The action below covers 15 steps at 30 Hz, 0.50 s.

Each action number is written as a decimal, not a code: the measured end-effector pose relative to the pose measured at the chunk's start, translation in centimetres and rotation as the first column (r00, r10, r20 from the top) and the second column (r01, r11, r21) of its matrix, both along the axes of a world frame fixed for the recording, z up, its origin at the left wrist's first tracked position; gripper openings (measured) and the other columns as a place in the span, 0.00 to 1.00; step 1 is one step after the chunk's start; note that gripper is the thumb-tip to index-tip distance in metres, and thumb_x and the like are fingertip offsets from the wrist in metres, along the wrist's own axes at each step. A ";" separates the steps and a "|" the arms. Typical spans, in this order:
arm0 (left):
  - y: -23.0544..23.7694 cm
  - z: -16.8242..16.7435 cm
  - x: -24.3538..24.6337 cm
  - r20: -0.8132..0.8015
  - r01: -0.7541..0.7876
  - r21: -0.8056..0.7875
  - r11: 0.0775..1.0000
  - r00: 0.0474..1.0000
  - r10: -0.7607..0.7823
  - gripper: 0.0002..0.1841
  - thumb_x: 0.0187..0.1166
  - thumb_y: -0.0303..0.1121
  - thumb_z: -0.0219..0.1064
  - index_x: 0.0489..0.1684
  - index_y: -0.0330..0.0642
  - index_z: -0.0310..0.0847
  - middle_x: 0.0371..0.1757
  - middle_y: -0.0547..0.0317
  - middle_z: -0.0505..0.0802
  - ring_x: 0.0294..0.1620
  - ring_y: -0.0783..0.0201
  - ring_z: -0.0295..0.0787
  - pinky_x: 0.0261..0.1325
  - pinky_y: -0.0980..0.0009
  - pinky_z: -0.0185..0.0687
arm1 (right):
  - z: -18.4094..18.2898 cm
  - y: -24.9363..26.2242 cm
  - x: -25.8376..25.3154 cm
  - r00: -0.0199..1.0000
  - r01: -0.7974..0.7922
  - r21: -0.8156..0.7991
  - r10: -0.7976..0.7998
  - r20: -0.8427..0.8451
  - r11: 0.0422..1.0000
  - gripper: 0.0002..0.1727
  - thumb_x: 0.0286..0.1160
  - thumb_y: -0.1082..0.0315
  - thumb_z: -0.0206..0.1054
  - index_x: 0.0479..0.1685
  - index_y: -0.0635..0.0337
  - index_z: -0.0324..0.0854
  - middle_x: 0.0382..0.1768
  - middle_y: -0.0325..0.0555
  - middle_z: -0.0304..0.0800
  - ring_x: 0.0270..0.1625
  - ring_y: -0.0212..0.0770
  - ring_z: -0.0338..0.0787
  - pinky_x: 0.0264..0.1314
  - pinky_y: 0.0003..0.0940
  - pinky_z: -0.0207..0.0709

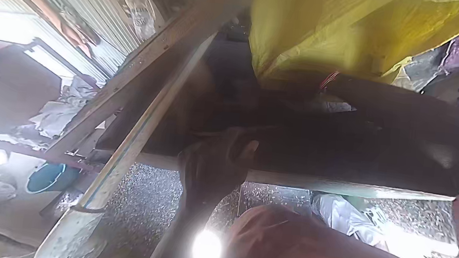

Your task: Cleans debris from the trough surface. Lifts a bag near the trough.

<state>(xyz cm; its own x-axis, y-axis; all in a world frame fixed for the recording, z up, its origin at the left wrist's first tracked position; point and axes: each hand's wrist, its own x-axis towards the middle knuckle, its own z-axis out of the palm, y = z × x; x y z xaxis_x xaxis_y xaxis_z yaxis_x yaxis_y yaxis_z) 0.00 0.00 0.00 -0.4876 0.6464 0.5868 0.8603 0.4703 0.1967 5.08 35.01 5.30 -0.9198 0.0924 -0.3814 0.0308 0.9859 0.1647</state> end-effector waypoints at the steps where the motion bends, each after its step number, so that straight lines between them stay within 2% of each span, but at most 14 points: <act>1: -0.2 -0.1 0.0 0.002 0.006 -0.004 1.000 1.000 -0.006 0.28 0.77 0.69 0.56 0.53 0.64 0.94 0.26 0.69 0.93 0.23 0.64 0.88 0.25 0.57 0.75 | -0.2 0.7 1.0 0.996 0.066 -0.076 -0.071 -0.054 0.995 0.19 0.78 0.56 0.71 0.62 0.55 0.86 0.49 0.56 0.91 0.53 0.59 0.90 0.56 0.66 0.79; 2: -0.3 -0.1 -0.1 0.002 0.015 -0.002 1.000 1.000 -0.015 0.27 0.77 0.69 0.56 0.53 0.64 0.94 0.26 0.69 0.93 0.23 0.65 0.87 0.25 0.57 0.75 | -0.1 1.4 2.0 0.985 0.112 -0.136 -0.128 -0.113 0.984 0.14 0.76 0.56 0.71 0.49 0.56 0.89 0.39 0.54 0.90 0.44 0.57 0.90 0.45 0.65 0.79; 3: -0.4 -0.1 -0.2 0.004 0.024 0.002 1.000 1.000 -0.024 0.27 0.77 0.68 0.57 0.53 0.64 0.94 0.26 0.69 0.93 0.23 0.65 0.87 0.25 0.57 0.74 | 0.0 1.9 3.0 0.970 0.122 -0.167 -0.154 -0.189 0.978 0.13 0.76 0.54 0.69 0.43 0.53 0.89 0.34 0.51 0.89 0.39 0.55 0.90 0.39 0.63 0.79; 4: -0.5 -0.1 -0.3 0.008 0.030 0.002 1.000 1.000 -0.030 0.27 0.77 0.68 0.57 0.54 0.64 0.94 0.26 0.69 0.93 0.23 0.65 0.87 0.26 0.56 0.74 | 0.2 2.2 4.1 0.947 0.116 -0.171 -0.161 -0.277 0.978 0.13 0.78 0.51 0.66 0.43 0.48 0.89 0.33 0.48 0.89 0.38 0.53 0.90 0.36 0.63 0.79; 6: -0.7 -0.1 -0.3 0.021 0.034 -0.017 0.999 0.999 -0.033 0.27 0.77 0.69 0.57 0.55 0.65 0.93 0.27 0.70 0.93 0.25 0.67 0.87 0.27 0.57 0.75 | 0.7 2.2 6.2 0.872 0.121 -0.110 -0.158 -0.462 0.987 0.15 0.76 0.49 0.59 0.50 0.40 0.88 0.37 0.43 0.92 0.40 0.52 0.93 0.35 0.62 0.80; 8: -0.9 0.0 -0.4 0.025 0.041 -0.023 0.999 0.999 -0.040 0.28 0.77 0.70 0.56 0.55 0.66 0.93 0.28 0.70 0.93 0.26 0.68 0.88 0.28 0.58 0.77 | 3.0 0.4 7.8 0.848 0.225 -0.150 -0.269 -0.457 0.963 0.19 0.78 0.57 0.68 0.68 0.38 0.86 0.52 0.46 0.95 0.53 0.57 0.93 0.49 0.68 0.81; 9: -0.9 0.0 -0.4 0.026 0.047 -0.026 0.999 0.999 -0.046 0.28 0.77 0.69 0.56 0.54 0.65 0.94 0.28 0.70 0.94 0.26 0.69 0.88 0.29 0.59 0.77 | 3.5 0.1 8.3 0.847 0.263 -0.166 -0.310 -0.432 0.950 0.21 0.77 0.59 0.71 0.70 0.38 0.85 0.55 0.47 0.95 0.55 0.59 0.93 0.53 0.70 0.80; 13: -1.5 0.1 -0.7 0.038 0.053 -0.042 0.998 0.998 -0.052 0.28 0.78 0.70 0.55 0.56 0.65 0.93 0.34 0.68 0.96 0.31 0.67 0.92 0.31 0.57 0.80 | 3.8 0.7 9.1 0.843 0.252 -0.296 -0.359 -0.401 0.921 0.20 0.77 0.61 0.73 0.69 0.41 0.86 0.57 0.44 0.95 0.59 0.53 0.93 0.62 0.67 0.80; 15: -1.4 0.2 -0.8 0.039 0.037 -0.042 0.998 0.999 -0.035 0.29 0.79 0.71 0.54 0.59 0.66 0.92 0.37 0.67 0.97 0.34 0.65 0.93 0.33 0.54 0.81 | 4.7 0.5 9.2 0.809 0.159 -0.422 -0.363 -0.462 0.893 0.20 0.78 0.62 0.71 0.68 0.45 0.86 0.58 0.39 0.95 0.57 0.43 0.94 0.65 0.55 0.84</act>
